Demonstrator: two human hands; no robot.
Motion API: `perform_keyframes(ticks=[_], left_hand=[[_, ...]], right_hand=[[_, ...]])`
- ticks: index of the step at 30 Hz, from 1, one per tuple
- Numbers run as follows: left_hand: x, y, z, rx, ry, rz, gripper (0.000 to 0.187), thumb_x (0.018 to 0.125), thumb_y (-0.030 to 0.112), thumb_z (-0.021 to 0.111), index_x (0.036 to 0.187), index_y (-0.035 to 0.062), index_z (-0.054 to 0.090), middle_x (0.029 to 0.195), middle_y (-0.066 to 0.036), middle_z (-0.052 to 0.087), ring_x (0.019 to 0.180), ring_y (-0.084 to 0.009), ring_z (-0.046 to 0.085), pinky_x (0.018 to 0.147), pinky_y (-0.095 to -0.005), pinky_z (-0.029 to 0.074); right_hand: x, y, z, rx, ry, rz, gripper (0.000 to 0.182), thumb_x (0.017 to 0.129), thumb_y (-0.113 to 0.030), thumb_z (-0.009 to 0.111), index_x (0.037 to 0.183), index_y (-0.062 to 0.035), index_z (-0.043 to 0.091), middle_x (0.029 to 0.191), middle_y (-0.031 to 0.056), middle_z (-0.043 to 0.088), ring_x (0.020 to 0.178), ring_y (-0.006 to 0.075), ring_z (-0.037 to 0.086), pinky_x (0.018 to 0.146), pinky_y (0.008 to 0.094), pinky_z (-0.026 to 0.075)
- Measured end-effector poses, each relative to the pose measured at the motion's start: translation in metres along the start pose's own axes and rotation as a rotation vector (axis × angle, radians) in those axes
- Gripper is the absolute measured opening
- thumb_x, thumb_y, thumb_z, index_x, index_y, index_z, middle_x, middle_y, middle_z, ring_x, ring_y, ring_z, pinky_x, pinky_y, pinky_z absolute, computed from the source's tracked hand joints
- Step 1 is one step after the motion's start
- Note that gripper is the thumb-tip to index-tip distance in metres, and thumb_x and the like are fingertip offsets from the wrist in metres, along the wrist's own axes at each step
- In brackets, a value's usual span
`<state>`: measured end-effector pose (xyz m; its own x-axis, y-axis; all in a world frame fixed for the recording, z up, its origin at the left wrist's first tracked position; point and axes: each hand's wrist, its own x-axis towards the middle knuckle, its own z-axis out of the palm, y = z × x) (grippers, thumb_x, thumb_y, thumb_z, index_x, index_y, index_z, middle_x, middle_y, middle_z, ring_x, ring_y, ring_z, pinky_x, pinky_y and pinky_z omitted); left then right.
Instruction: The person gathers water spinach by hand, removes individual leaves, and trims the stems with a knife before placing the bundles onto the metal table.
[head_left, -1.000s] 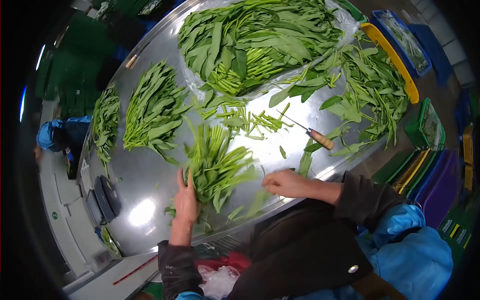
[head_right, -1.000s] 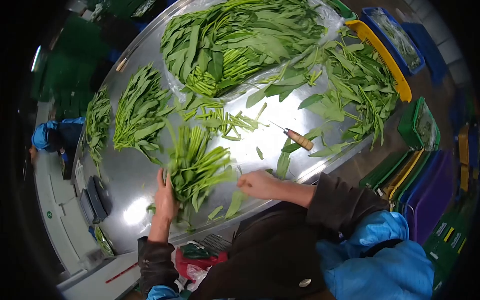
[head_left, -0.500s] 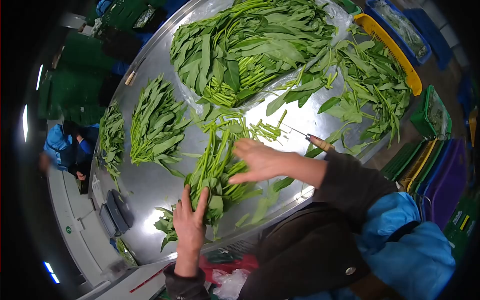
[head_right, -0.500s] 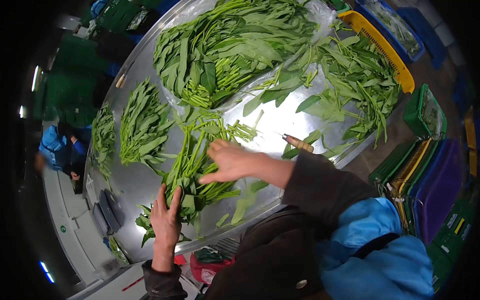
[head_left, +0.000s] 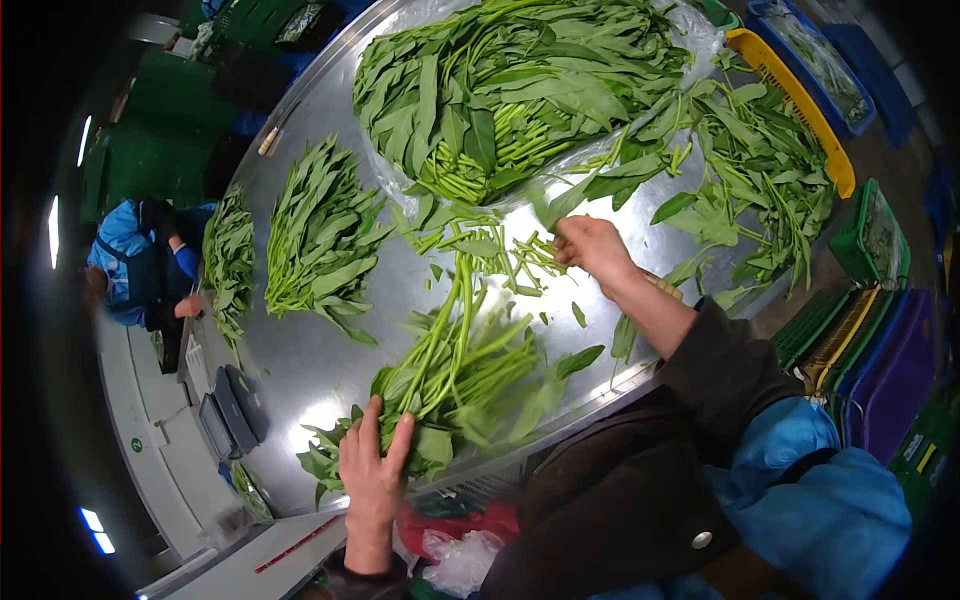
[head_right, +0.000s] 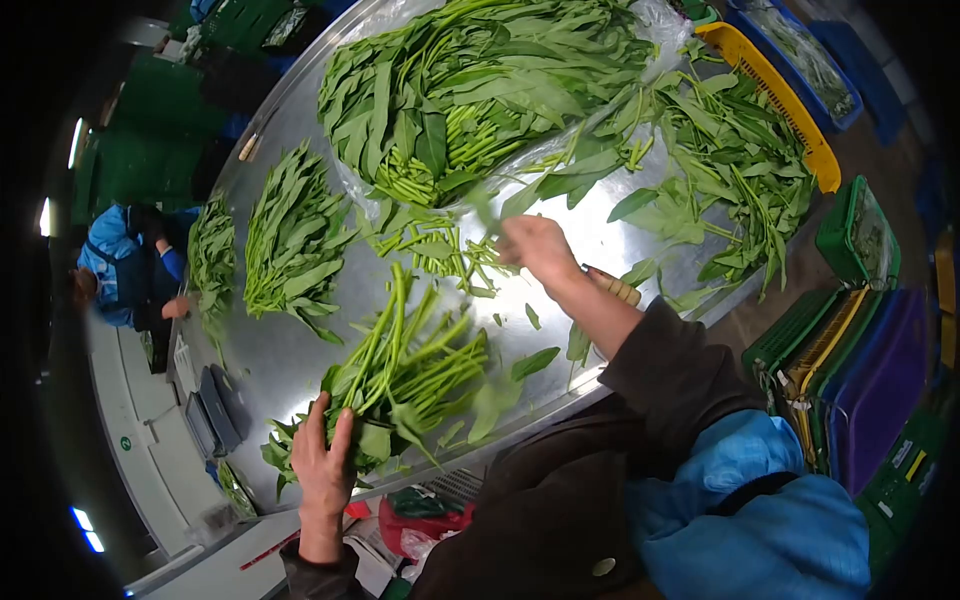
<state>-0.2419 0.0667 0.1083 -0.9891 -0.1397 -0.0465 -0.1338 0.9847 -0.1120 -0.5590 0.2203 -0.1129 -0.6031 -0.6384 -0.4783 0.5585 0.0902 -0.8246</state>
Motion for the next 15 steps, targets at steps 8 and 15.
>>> perform_keyframes(ticks=[8,15], left_hand=[[0.009,-0.002,-0.014,0.015,0.012,0.125,0.054,0.078,0.007,0.057,0.129,0.0256,0.049,0.125,-0.022,0.053,0.092,-0.0359,0.057,0.073,-0.0402,0.048],[0.005,-0.002,-0.009,0.006,0.036,0.126,0.055,0.079,0.008,0.057,0.129,0.0272,0.048,0.124,-0.021,0.053,0.092,-0.0356,0.057,0.074,-0.0410,0.048]], right_hand=[[-0.040,-0.045,0.059,-0.550,-0.347,-0.299,0.042,0.079,-0.035,0.069,0.099,0.0017,0.065,0.091,0.0173,0.068,0.084,0.0246,0.066,0.079,0.0377,0.051],[-0.061,-0.047,0.069,-1.081,-0.479,-0.733,0.045,0.080,-0.045,0.066,0.106,-0.0077,0.068,0.128,0.0178,0.052,0.121,0.0329,0.045,0.100,0.0461,0.036]])
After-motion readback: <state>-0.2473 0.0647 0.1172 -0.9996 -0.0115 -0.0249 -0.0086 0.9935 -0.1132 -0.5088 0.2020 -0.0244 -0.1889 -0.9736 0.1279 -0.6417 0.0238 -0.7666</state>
